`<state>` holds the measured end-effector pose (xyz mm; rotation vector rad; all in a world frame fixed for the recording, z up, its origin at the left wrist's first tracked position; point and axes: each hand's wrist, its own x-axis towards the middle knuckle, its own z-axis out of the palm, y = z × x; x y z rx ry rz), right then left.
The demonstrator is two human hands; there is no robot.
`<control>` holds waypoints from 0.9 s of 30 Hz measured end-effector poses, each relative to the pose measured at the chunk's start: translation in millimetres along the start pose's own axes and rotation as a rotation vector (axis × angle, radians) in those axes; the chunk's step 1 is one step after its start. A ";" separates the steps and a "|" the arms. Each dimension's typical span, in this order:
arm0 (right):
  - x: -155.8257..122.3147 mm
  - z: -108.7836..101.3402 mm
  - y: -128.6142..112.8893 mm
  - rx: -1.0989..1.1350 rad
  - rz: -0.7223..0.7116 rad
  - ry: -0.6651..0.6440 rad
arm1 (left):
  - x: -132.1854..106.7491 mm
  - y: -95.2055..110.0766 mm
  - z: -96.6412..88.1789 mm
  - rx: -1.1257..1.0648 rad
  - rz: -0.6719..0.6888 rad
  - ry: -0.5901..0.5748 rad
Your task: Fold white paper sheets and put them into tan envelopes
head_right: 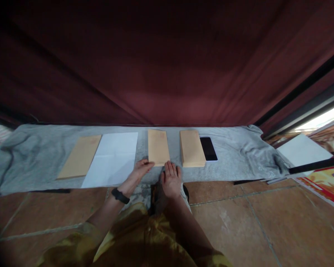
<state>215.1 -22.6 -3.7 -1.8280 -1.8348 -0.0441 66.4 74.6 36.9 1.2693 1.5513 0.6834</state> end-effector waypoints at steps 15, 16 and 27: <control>48.5 -22.9 -17.7 0.464 0.294 0.030 | -44.3 56.2 -4.2 -0.323 0.135 -0.042; 51.2 -21.4 -17.1 0.608 0.371 0.059 | -45.1 54.8 -7.7 -0.323 0.119 -0.021; 42.9 6.9 -40.4 1.655 0.913 0.051 | -42.4 9.0 -2.7 -0.405 -0.104 -0.105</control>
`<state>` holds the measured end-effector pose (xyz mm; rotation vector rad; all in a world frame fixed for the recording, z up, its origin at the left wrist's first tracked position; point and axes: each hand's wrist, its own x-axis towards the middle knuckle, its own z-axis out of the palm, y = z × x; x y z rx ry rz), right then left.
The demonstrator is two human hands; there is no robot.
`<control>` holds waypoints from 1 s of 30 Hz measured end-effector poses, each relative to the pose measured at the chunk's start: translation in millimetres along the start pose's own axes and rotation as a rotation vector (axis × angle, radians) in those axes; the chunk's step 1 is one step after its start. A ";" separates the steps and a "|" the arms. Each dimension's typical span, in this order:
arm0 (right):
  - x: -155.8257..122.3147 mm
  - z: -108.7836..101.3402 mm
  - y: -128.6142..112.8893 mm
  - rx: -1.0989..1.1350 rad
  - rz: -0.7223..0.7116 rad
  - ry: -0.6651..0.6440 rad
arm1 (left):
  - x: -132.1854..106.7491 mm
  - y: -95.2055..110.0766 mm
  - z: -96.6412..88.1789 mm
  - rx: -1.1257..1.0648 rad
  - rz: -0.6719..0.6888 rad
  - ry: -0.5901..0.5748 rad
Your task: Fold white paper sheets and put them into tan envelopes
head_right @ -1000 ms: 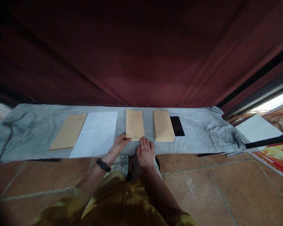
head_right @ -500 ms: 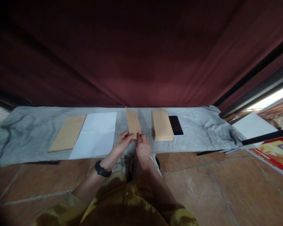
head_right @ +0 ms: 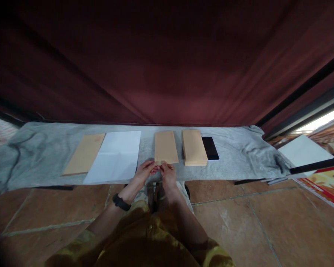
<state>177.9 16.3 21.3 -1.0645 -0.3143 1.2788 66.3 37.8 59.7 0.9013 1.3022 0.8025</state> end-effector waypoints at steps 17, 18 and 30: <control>-4.7 -41.6 -17.9 -0.350 0.179 -0.134 | 24.5 -3.3 2.4 0.195 -0.098 0.075; -5.7 -46.1 -19.0 -0.400 0.144 -0.113 | 25.5 -3.1 3.2 0.218 -0.104 0.078; -4.0 -64.5 -28.3 -1.520 -0.829 -0.379 | 37.6 4.8 -3.1 0.624 -0.061 0.097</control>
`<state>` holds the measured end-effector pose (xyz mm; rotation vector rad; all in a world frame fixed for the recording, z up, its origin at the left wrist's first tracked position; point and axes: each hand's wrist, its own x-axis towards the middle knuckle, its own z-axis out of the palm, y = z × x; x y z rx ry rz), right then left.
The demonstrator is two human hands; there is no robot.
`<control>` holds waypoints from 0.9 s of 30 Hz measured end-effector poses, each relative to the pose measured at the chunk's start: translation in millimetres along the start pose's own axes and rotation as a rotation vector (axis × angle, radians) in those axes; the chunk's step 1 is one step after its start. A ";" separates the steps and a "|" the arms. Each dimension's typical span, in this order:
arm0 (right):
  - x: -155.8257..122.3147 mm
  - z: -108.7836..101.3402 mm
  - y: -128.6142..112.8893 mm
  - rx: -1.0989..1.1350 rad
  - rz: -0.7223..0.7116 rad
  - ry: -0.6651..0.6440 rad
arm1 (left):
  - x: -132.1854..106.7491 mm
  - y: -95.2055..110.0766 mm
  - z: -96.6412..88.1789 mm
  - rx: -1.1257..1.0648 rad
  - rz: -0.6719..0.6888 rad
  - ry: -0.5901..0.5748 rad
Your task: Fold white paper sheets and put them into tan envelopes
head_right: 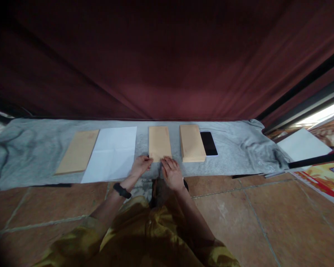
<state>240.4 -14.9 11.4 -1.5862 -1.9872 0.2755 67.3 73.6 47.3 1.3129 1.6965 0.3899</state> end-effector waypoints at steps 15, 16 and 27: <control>-1.0 3.6 -0.7 -0.127 -0.033 -0.089 | -35.9 -7.0 14.6 0.523 0.522 0.200; -1.0 3.8 -0.1 -0.127 -0.034 -0.094 | -38.0 -10.6 19.5 0.537 0.642 0.179; 3.4 -0.1 3.8 -0.114 -0.049 -0.098 | -27.2 -38.1 28.4 0.712 0.911 0.053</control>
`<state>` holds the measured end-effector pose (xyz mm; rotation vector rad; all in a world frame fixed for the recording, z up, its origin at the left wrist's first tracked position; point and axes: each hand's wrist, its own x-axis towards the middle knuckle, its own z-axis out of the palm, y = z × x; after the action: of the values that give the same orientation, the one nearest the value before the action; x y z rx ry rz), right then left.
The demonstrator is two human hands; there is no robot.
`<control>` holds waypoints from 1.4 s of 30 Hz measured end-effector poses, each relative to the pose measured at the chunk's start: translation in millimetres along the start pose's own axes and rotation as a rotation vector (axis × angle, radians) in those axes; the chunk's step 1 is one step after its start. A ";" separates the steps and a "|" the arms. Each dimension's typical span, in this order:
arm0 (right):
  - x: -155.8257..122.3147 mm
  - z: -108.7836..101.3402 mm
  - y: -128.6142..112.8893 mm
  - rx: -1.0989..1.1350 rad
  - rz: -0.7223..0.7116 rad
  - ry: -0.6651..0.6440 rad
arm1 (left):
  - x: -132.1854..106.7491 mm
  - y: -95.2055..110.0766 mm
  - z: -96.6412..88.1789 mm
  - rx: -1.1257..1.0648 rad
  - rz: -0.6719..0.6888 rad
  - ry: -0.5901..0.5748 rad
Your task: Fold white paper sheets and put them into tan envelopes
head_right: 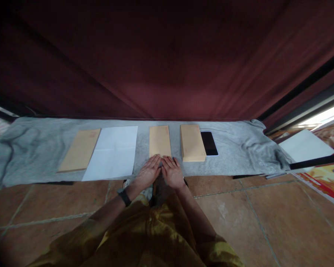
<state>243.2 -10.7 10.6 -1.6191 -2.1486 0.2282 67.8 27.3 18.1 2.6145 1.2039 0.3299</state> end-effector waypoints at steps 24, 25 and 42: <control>-15.0 -7.2 22.4 -0.088 -0.005 0.059 | -2.3 2.0 -8.4 0.186 0.057 0.000; -15.4 -7.2 23.1 -0.087 -0.003 0.062 | -1.7 2.1 -9.3 0.185 0.059 0.001; -17.0 -4.9 26.9 -0.066 0.004 0.083 | -16.1 -9.9 -17.0 0.224 0.018 -0.014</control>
<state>272.5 -19.3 0.5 -1.6402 -2.1111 0.0903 45.5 23.3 29.4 2.8123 1.2803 0.1889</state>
